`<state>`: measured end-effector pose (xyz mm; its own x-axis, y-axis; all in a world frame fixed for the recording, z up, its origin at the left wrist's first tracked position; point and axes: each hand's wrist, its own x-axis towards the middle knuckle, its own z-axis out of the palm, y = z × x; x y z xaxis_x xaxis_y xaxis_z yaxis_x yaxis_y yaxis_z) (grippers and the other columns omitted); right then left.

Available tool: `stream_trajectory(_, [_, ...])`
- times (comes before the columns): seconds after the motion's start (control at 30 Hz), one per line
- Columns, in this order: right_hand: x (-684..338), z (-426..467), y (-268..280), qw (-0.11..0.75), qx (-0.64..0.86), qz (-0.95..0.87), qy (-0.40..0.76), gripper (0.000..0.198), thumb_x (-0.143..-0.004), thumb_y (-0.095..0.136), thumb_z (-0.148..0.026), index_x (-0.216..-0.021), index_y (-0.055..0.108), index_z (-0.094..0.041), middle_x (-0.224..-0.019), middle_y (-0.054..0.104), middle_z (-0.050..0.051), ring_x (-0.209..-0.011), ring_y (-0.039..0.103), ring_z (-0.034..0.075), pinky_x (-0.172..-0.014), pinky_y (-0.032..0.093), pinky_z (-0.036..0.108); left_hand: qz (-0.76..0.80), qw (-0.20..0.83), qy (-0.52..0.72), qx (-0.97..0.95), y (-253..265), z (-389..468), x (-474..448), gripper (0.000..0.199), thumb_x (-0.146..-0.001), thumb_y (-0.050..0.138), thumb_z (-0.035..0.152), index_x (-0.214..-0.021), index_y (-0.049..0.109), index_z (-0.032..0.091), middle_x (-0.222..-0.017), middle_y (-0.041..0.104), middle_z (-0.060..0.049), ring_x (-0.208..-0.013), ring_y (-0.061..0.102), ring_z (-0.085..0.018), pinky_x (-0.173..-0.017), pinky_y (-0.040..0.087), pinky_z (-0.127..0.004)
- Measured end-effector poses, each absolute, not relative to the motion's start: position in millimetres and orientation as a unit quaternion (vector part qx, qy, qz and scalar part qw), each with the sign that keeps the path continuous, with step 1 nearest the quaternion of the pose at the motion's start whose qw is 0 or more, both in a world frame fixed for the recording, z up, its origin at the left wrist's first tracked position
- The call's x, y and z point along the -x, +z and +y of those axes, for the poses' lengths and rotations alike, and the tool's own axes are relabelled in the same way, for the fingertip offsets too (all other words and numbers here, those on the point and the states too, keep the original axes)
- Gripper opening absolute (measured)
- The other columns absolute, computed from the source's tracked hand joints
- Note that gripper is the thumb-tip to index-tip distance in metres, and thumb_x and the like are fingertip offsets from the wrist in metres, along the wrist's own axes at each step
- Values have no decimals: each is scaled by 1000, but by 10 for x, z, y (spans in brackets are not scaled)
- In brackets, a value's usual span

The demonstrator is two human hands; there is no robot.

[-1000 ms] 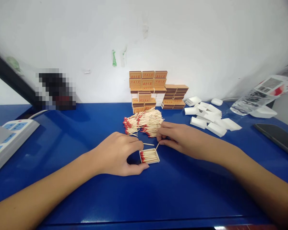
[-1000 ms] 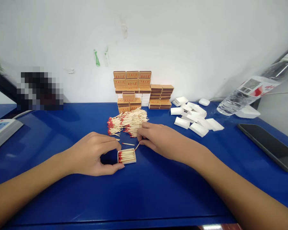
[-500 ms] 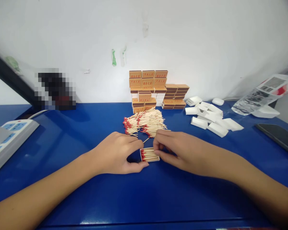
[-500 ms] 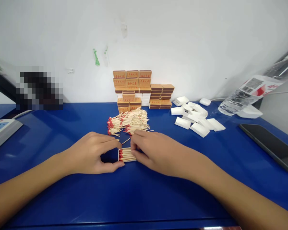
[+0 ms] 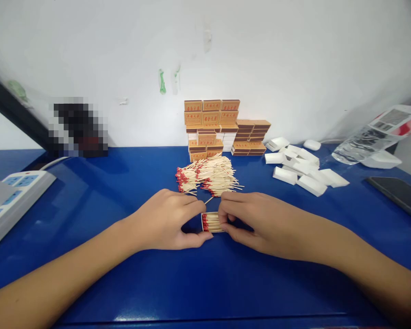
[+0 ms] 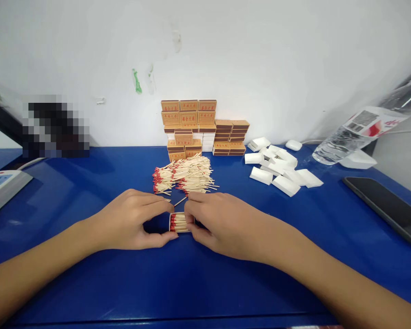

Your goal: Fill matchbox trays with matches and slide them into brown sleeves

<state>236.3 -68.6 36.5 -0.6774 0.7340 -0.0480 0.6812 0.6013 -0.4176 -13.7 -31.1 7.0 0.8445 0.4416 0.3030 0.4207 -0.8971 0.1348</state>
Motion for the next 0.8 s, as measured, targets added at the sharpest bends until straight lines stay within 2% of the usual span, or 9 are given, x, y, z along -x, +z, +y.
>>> stream_trajectory(0.4, [-2346, -672, 368, 60, 410, -890, 191, 6, -94, 58, -16, -91, 62, -20, -95, 66, 2, -75, 60, 16, -66, 40, 30, 225, 30, 162, -960, 60, -323, 140, 34, -95, 65, 51, -93, 69, 17, -71, 66, 1, -62, 64, -17, -58, 43, -31])
stream_trajectory(0.67, [-2361, -636, 300, 106, 383, -901, 173, 9, -100, 57, -17, -97, 65, -20, -98, 65, 3, -75, 60, 15, -66, 40, 29, 222, 26, 167, -960, 56, -316, 134, 34, -94, 66, 50, -90, 69, 17, -71, 66, 1, -60, 63, -17, -57, 42, -32])
stream_trajectory(0.8, [-2390, -536, 217, 157, 386, -896, 153, 12, -101, 55, -16, -103, 67, -20, -100, 67, 4, -79, 61, 16, -68, 43, 29, 216, 32, 172, -960, 63, -328, 128, 31, -91, 68, 48, -92, 70, 17, -73, 67, 1, -60, 63, -17, -57, 43, -32])
